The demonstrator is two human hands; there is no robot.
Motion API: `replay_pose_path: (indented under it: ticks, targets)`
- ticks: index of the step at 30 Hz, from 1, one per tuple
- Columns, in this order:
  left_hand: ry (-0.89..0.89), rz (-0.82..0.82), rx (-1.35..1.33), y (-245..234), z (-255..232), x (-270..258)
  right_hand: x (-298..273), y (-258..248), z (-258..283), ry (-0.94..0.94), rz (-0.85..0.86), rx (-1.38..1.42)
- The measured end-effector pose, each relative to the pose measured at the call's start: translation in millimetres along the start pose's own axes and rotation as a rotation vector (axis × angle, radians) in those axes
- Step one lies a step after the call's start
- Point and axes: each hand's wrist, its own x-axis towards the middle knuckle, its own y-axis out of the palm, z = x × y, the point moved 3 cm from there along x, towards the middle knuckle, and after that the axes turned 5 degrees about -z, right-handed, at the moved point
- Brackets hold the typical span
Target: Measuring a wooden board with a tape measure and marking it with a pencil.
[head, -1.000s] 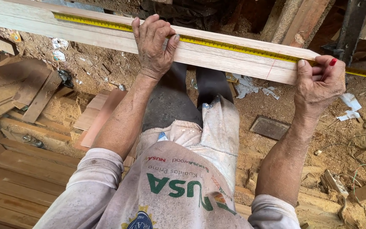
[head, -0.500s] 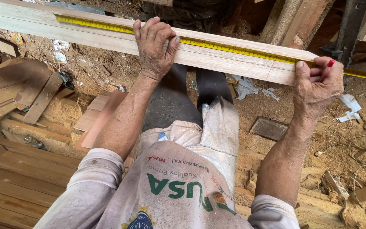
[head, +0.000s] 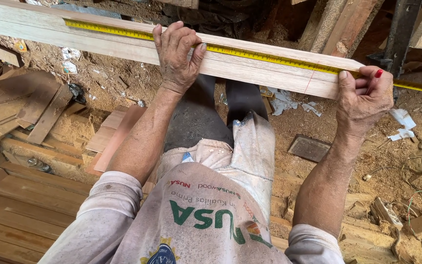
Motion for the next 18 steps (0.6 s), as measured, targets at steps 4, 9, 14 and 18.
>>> replay_pose_path:
  ticks: [4, 9, 14, 18]
  targets:
    - [-0.003, 0.006, -0.005, -0.1, 0.2, 0.7, 1.3, -0.8, 6.5, 0.001, 0.01, -0.019]
    - [0.014, 0.008, 0.01, -0.9, -0.8, 1.6, 3.2, 1.3, 19.3, -0.081, 0.031, -0.076]
    - [0.016, 0.019, 0.01, -2.4, -2.7, 3.6, 3.8, 5.8, 27.6, -0.084, 0.013, -0.09]
    - [0.01, 0.024, 0.003, -3.5, -3.9, 3.4, 3.2, 6.6, 27.0, -0.098, 0.008, -0.13]
